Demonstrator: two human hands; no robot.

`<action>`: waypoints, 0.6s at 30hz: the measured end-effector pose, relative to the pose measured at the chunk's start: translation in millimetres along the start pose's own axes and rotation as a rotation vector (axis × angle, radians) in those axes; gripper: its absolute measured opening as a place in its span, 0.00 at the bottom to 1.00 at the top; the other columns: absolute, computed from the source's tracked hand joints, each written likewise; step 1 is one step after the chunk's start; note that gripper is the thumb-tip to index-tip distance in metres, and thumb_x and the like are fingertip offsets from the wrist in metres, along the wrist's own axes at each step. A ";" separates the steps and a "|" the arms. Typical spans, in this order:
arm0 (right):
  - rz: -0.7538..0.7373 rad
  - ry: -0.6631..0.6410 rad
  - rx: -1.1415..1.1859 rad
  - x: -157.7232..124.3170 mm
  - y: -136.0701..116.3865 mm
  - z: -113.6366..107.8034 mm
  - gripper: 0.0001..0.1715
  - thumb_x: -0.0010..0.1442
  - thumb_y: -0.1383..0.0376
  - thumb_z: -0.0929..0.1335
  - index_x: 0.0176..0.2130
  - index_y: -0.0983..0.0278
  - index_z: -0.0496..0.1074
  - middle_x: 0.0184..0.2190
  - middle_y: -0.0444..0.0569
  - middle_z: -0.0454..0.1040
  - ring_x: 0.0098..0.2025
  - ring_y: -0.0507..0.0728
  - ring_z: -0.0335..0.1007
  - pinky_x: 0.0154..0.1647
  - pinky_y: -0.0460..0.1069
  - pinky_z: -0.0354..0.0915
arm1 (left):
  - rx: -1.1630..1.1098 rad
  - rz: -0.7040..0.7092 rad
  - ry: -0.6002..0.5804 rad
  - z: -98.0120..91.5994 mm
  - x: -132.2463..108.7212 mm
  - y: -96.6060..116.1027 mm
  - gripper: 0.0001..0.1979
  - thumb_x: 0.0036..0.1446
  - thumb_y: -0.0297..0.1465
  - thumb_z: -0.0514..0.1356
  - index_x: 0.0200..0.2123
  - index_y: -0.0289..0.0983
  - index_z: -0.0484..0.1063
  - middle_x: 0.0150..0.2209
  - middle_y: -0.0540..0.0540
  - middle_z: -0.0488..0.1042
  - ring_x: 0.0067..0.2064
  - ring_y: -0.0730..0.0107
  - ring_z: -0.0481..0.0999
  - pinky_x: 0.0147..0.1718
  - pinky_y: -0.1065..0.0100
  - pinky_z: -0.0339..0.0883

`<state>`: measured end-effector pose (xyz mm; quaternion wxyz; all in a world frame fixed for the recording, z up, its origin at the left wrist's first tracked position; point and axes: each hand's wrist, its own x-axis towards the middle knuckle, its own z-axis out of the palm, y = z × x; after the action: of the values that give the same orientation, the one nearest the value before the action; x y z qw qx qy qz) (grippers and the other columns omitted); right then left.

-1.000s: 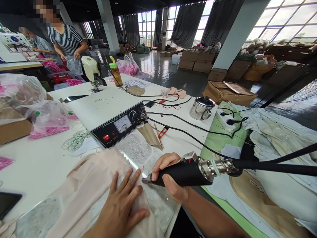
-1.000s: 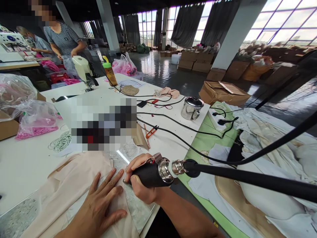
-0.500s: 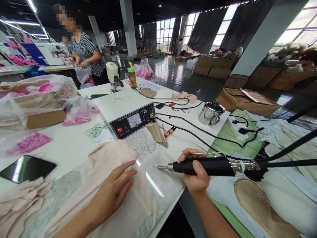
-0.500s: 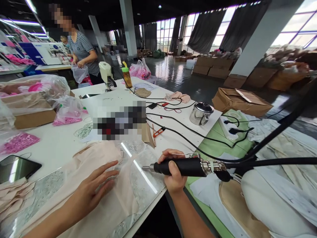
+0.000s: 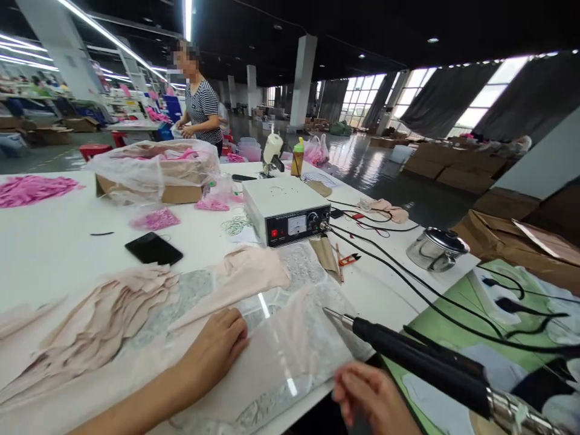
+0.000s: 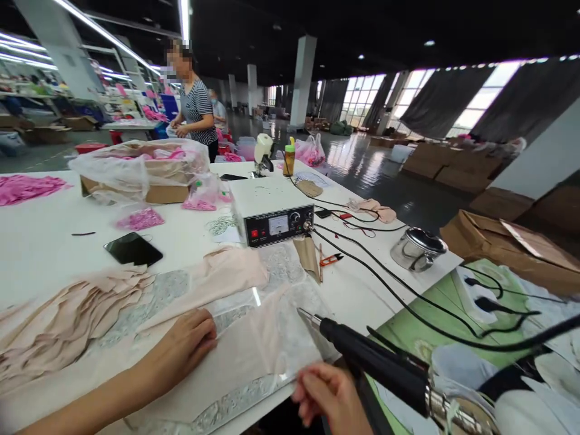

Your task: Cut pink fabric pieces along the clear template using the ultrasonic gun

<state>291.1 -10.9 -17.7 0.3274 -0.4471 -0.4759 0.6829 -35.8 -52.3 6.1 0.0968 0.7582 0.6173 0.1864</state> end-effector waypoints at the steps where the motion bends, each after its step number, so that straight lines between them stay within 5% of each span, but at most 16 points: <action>1: -0.049 -0.095 -0.097 -2.1 -3.5 8.5 0.21 0.58 0.49 0.73 0.33 0.64 0.81 0.27 0.56 0.81 0.25 0.60 0.76 0.28 0.55 0.74 | -0.021 0.013 -0.023 -2.9 2.6 4.0 0.11 0.65 0.29 0.47 0.31 0.40 0.64 0.34 0.44 0.73 0.36 0.58 0.73 0.39 0.58 0.69; 3: -0.319 -0.116 -0.252 2.9 -19.6 31.5 0.17 0.61 0.52 0.71 0.41 0.61 0.82 0.36 0.57 0.84 0.38 0.64 0.81 0.41 0.57 0.76 | -0.067 0.058 -0.086 -13.0 6.9 12.5 0.11 0.66 0.28 0.46 0.31 0.40 0.62 0.32 0.46 0.73 0.34 0.61 0.73 0.38 0.61 0.67; 5: -0.561 -0.202 -0.410 19.9 -43.6 58.8 0.20 0.60 0.56 0.72 0.51 0.57 0.80 0.52 0.57 0.80 0.57 0.67 0.75 0.60 0.62 0.69 | -0.108 0.110 -0.155 -27.9 9.2 21.4 0.12 0.67 0.29 0.46 0.30 0.40 0.60 0.29 0.48 0.72 0.31 0.64 0.72 0.35 0.64 0.65; 7: -0.603 -0.380 -0.500 43.9 -67.4 83.9 0.31 0.53 0.56 0.76 0.56 0.57 0.76 0.56 0.56 0.77 0.61 0.66 0.71 0.67 0.65 0.60 | -0.141 0.146 -0.210 -46.0 9.4 29.6 0.11 0.68 0.30 0.46 0.30 0.40 0.59 0.28 0.49 0.71 0.29 0.65 0.71 0.30 0.67 0.62; 9: -0.459 -0.625 -0.498 67.0 -83.3 101.6 0.36 0.45 0.55 0.80 0.53 0.58 0.78 0.50 0.52 0.80 0.55 0.64 0.74 0.65 0.62 0.61 | -0.174 0.157 -0.246 -66.1 7.0 34.6 0.11 0.68 0.32 0.47 0.31 0.40 0.60 0.28 0.50 0.71 0.29 0.66 0.71 0.29 0.69 0.60; 11: -0.390 -0.729 -0.496 83.1 -88.1 110.3 0.27 0.45 0.52 0.80 0.44 0.60 0.82 0.40 0.48 0.82 0.45 0.61 0.76 0.55 0.58 0.68 | -0.206 0.143 -0.256 -87.3 0.9 33.9 0.11 0.69 0.34 0.47 0.33 0.40 0.62 0.30 0.50 0.72 0.30 0.67 0.72 0.30 0.70 0.61; 15: -0.254 -0.740 -0.419 90.1 -76.3 111.8 0.25 0.50 0.45 0.76 0.30 0.64 0.80 0.23 0.44 0.75 0.27 0.53 0.68 0.31 0.49 0.65 | -0.242 0.052 -0.236 -124.7 -22.8 15.0 0.13 0.70 0.36 0.47 0.32 0.40 0.62 0.28 0.51 0.70 0.29 0.69 0.69 0.30 0.71 0.60; 18: -0.172 -0.704 -0.346 83.6 -66.6 118.0 0.28 0.48 0.43 0.76 0.26 0.65 0.77 0.19 0.40 0.68 0.22 0.48 0.59 0.24 0.46 0.56 | -0.250 -0.034 -0.231 -140.6 -43.0 -4.6 0.14 0.70 0.39 0.48 0.32 0.40 0.63 0.28 0.51 0.69 0.29 0.68 0.68 0.29 0.71 0.58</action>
<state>151.4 42.0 37.4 0.1202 -0.1931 -0.7025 0.6744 -103.7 -104.9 125.5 0.2640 0.7459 0.5869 0.1719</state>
